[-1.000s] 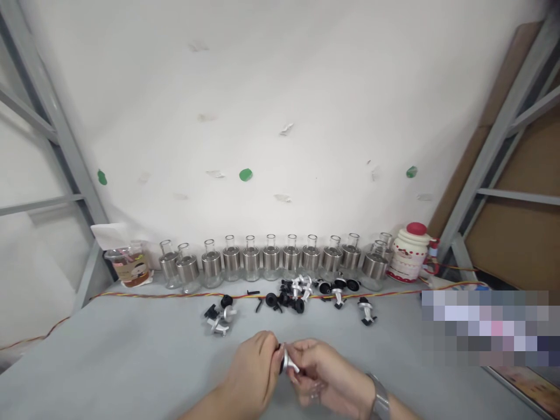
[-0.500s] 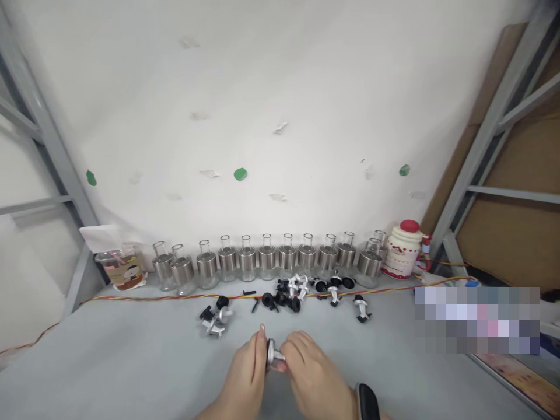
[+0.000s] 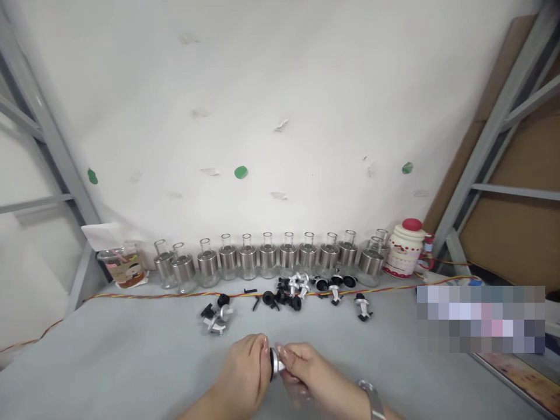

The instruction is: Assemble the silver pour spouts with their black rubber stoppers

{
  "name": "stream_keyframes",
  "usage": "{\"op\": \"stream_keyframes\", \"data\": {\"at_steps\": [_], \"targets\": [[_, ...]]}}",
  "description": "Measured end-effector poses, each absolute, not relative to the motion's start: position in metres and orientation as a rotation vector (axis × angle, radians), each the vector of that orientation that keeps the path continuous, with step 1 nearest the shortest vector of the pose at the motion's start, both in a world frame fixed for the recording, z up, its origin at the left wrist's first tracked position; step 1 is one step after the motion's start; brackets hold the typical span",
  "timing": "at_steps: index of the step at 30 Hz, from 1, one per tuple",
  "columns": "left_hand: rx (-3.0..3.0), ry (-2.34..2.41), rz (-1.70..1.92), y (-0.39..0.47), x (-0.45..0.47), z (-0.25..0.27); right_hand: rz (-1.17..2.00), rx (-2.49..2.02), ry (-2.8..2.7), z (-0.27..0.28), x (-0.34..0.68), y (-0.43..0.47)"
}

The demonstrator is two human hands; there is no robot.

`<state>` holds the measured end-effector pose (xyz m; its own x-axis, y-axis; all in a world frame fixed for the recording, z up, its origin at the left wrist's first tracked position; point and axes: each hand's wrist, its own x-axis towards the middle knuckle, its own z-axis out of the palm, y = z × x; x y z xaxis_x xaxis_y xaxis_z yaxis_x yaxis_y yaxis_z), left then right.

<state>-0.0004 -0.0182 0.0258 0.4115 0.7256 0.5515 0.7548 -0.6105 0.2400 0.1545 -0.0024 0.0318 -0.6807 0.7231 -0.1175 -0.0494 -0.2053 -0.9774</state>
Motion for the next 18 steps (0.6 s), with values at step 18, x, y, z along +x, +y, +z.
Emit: {"op": "stream_keyframes", "data": {"at_steps": [18], "targets": [[-2.885, -1.888, -2.101, -0.025, 0.012, 0.038, 0.990, -0.918, -1.929, 0.044, 0.163, -0.008]]}}
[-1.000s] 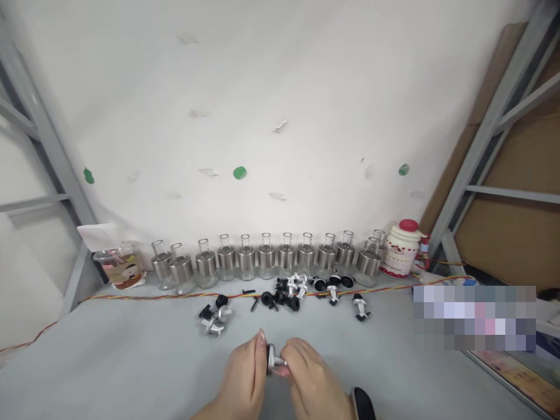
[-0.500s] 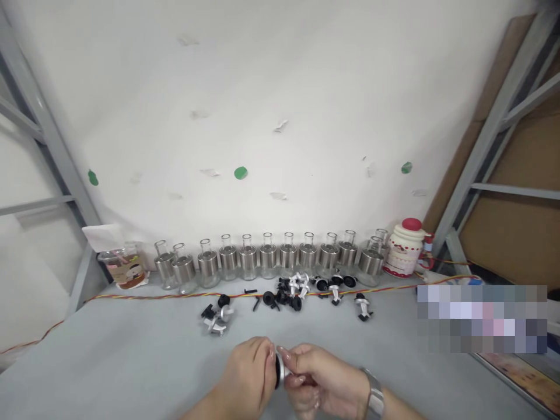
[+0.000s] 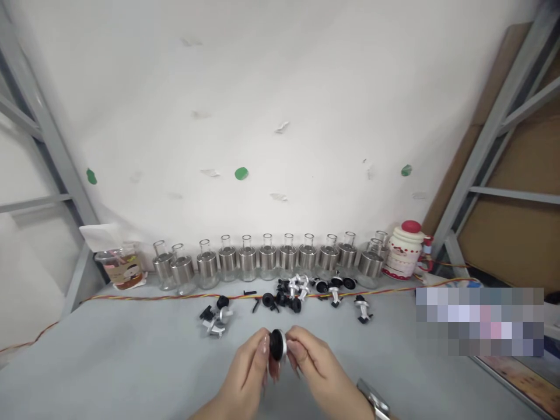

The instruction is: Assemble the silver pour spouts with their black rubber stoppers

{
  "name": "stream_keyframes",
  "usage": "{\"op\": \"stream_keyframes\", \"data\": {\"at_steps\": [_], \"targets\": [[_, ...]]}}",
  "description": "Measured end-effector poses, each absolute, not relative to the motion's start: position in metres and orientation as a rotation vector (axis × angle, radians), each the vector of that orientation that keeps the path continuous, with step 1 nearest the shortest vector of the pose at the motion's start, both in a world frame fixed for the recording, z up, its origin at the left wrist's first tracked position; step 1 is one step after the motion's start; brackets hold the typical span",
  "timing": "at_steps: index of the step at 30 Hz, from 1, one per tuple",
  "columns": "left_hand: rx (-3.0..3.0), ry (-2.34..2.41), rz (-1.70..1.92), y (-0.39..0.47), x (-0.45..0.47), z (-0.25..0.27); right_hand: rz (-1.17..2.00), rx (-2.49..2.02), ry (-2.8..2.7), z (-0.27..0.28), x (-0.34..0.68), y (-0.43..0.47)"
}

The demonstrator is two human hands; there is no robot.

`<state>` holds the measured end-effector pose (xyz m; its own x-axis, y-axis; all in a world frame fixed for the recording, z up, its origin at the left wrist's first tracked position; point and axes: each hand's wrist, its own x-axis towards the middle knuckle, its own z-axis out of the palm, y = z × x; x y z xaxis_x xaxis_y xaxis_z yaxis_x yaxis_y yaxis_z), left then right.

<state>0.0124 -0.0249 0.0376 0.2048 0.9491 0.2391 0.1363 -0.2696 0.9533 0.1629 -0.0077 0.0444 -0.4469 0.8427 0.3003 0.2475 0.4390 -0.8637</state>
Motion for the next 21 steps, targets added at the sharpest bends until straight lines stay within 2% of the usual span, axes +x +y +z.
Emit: {"op": "stream_keyframes", "data": {"at_steps": [9, 21], "targets": [[1.184, 0.812, 1.008, -0.0170, 0.0165, 0.0327, 0.803, -0.876, -2.073, 0.0460, 0.1665, -0.0072], [1.253, 0.796, 1.092, -0.0230, 0.0168, 0.0372, 0.640, -0.846, -2.104, 0.0407, 0.1660, -0.0055]]}}
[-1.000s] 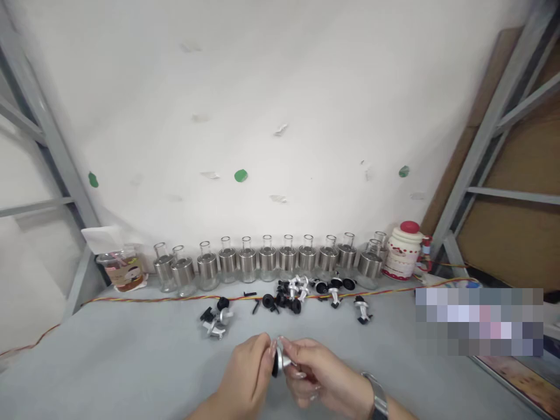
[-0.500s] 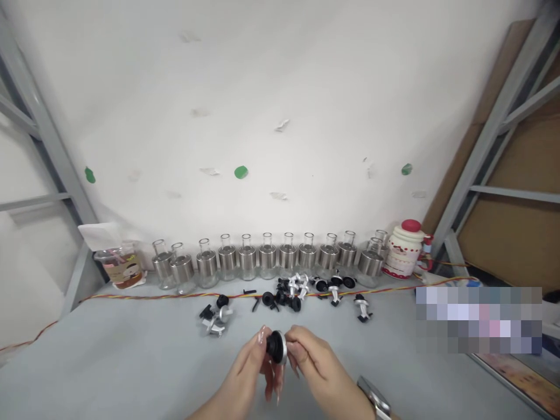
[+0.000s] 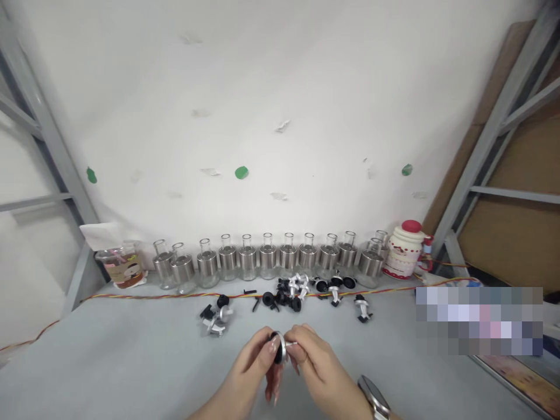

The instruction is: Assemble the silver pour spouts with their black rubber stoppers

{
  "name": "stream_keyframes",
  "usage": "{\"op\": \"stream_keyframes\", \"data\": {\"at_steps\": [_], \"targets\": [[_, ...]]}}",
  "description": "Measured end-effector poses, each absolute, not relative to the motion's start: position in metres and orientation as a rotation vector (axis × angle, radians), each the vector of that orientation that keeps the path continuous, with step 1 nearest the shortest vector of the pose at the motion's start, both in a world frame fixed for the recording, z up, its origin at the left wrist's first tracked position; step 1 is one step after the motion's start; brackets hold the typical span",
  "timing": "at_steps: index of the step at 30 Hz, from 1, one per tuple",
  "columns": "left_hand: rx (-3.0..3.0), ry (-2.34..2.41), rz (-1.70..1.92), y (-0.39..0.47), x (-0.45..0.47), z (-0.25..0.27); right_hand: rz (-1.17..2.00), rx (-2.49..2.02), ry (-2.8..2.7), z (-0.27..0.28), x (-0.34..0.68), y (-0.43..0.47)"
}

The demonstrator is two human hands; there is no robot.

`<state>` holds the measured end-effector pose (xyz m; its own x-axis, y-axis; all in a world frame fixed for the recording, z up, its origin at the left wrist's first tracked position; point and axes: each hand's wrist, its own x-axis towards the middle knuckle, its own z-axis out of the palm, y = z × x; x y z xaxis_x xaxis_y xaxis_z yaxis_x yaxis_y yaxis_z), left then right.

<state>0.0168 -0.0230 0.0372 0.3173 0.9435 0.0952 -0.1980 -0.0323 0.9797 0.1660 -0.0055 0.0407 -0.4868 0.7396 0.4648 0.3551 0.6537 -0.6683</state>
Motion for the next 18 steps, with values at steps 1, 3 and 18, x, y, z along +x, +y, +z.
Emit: {"op": "stream_keyframes", "data": {"at_steps": [1, 3, 18], "targets": [[1.265, 0.798, 1.089, -0.0242, 0.0171, 0.0383, 0.631, -0.838, -2.105, 0.0406, 0.1661, -0.0058], [1.312, 0.782, 1.074, -0.0263, 0.0173, 0.0406, 0.604, -0.806, -2.114, 0.0407, 0.1661, -0.0065], [1.267, 0.712, 1.025, -0.0207, 0.0159, 0.0392, 0.821, -0.838, -2.052, 0.0410, 0.1680, -0.0054]]}}
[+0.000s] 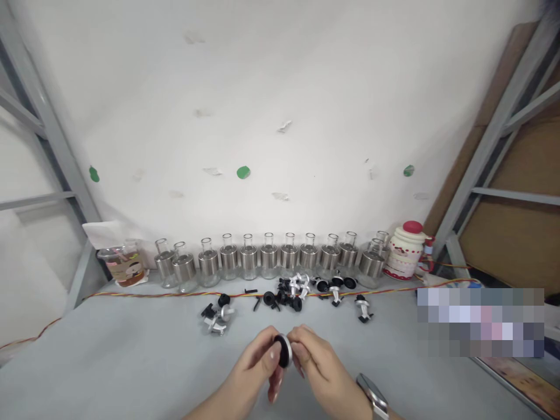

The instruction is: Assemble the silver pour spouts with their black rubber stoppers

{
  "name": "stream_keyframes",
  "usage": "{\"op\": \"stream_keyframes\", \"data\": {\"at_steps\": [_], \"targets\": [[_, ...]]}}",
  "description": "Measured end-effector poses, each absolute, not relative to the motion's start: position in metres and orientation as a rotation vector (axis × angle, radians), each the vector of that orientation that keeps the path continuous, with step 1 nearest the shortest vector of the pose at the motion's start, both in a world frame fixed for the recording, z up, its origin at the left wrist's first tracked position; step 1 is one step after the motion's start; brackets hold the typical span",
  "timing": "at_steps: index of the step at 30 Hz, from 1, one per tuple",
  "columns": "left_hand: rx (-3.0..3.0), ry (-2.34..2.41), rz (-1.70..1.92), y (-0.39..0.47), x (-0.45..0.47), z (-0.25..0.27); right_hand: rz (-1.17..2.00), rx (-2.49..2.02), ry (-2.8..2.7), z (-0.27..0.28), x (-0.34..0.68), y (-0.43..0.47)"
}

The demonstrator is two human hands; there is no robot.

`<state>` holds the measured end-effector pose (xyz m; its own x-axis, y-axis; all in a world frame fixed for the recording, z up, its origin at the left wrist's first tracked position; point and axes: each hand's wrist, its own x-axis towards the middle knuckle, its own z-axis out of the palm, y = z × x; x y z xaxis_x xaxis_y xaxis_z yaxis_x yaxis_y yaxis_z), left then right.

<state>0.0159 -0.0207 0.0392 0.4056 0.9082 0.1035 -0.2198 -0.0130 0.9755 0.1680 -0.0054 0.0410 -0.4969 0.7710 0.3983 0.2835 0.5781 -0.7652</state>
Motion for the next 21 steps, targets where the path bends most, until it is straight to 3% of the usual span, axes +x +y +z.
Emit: {"op": "stream_keyframes", "data": {"at_steps": [5, 21], "targets": [[1.114, 0.765, 0.918, -0.017, 0.017, 0.033, 1.233, -0.854, -1.904, 0.045, 0.163, -0.008], [0.985, 0.646, 0.855, -0.013, 0.017, 0.024, 1.417, -0.776, -1.840, 0.034, 0.168, 0.003]]}}
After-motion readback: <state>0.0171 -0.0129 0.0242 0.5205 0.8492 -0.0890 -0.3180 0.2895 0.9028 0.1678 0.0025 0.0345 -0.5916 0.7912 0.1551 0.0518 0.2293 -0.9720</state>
